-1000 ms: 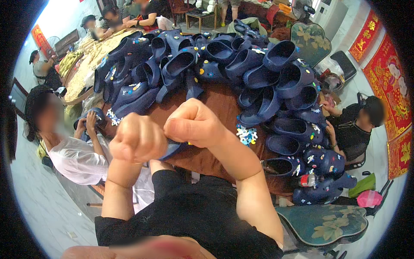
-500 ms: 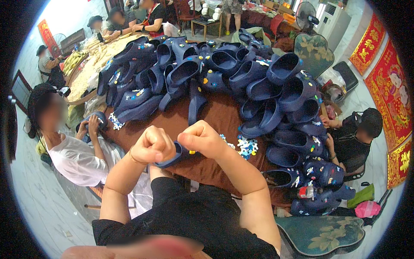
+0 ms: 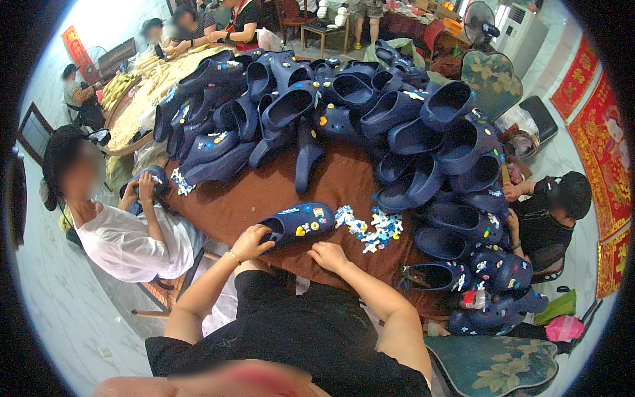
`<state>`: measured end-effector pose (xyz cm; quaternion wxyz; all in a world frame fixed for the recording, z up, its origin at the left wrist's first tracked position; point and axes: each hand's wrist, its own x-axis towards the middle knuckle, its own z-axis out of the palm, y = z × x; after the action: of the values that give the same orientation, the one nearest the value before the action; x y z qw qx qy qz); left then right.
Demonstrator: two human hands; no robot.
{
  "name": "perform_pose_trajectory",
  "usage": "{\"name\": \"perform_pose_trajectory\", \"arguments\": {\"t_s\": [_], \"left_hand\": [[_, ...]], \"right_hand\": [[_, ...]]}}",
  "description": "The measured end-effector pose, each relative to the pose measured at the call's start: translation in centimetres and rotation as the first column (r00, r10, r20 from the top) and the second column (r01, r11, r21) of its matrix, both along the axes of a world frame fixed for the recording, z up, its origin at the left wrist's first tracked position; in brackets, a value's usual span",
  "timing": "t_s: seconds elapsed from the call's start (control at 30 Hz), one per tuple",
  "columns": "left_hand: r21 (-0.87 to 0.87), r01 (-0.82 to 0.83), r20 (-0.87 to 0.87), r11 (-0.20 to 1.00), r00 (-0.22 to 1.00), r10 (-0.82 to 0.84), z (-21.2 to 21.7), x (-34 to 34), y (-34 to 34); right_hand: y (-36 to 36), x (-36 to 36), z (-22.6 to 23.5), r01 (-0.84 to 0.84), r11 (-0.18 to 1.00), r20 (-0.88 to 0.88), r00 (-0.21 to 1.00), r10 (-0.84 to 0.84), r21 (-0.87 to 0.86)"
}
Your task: Attaching decorative plastic charms to blue foam clog-style shoes.
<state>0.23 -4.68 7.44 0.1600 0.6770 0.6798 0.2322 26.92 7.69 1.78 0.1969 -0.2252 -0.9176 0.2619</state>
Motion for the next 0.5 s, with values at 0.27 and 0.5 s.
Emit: {"name": "perform_pose_trajectory", "arguments": {"t_s": [0.27,0.5], "left_hand": [[0.072,0.012,-0.159,0.997,0.987,-0.001,-1.7,1.9,0.0],[0.094,-0.004,-0.167,0.996,0.986,0.019,-1.7,2.2,0.0]], "right_hand": [[-1.3,-0.2,-1.6,0.068,0.981,-0.060,0.997,-0.057,0.184],[-1.5,-0.2,-1.1,0.066,0.981,-0.064,0.996,-0.056,0.181]]}}
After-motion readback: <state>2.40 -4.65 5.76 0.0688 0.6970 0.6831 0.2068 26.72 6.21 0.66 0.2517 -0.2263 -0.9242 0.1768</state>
